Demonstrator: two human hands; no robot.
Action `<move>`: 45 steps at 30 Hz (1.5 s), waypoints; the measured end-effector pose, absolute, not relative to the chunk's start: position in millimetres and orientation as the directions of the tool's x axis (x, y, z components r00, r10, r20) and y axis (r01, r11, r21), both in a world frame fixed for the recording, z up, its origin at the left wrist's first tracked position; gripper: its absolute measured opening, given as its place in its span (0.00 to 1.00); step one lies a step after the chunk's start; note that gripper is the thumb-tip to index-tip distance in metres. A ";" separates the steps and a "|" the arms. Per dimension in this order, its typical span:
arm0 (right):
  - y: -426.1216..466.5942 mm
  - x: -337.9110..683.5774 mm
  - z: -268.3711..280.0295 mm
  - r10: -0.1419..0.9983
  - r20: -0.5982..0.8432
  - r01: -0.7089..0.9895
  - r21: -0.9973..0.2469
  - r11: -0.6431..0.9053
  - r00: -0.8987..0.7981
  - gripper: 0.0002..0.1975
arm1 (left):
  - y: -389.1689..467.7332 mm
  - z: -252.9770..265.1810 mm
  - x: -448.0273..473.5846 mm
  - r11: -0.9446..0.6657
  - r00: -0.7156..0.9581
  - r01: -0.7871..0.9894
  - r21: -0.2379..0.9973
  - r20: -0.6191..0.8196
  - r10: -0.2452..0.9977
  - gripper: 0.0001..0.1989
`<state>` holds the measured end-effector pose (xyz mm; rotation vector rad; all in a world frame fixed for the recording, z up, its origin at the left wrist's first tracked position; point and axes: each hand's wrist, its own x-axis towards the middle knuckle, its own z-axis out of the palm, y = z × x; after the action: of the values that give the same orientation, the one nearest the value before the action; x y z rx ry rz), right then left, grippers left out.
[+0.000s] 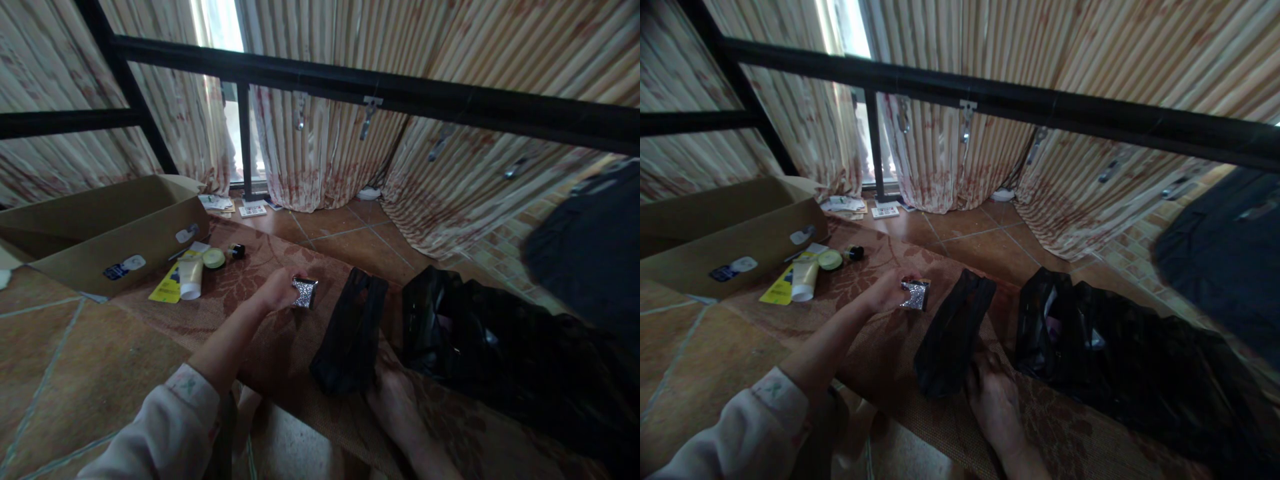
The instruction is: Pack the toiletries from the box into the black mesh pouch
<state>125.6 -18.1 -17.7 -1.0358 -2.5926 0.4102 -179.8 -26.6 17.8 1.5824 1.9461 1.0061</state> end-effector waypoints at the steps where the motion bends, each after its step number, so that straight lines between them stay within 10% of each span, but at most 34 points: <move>1: -18.3 125.3 -17.1 0.707 0.181 0.616 -0.377 0.692 -0.683 0.15 | -26.7 18.5 -179.1 0.084 -0.255 0.646 0.759 0.111 0.961 0.14; 45: -18.6 125.3 -16.1 0.711 0.192 0.614 -0.386 0.689 -0.677 0.15 | -32.7 39.3 -175.4 0.064 -0.139 0.799 0.598 0.079 0.987 0.05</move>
<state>125.3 -18.6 -16.1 -1.0437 -2.5741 0.4163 -175.4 -32.7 39.3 1.7850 1.9995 0.7441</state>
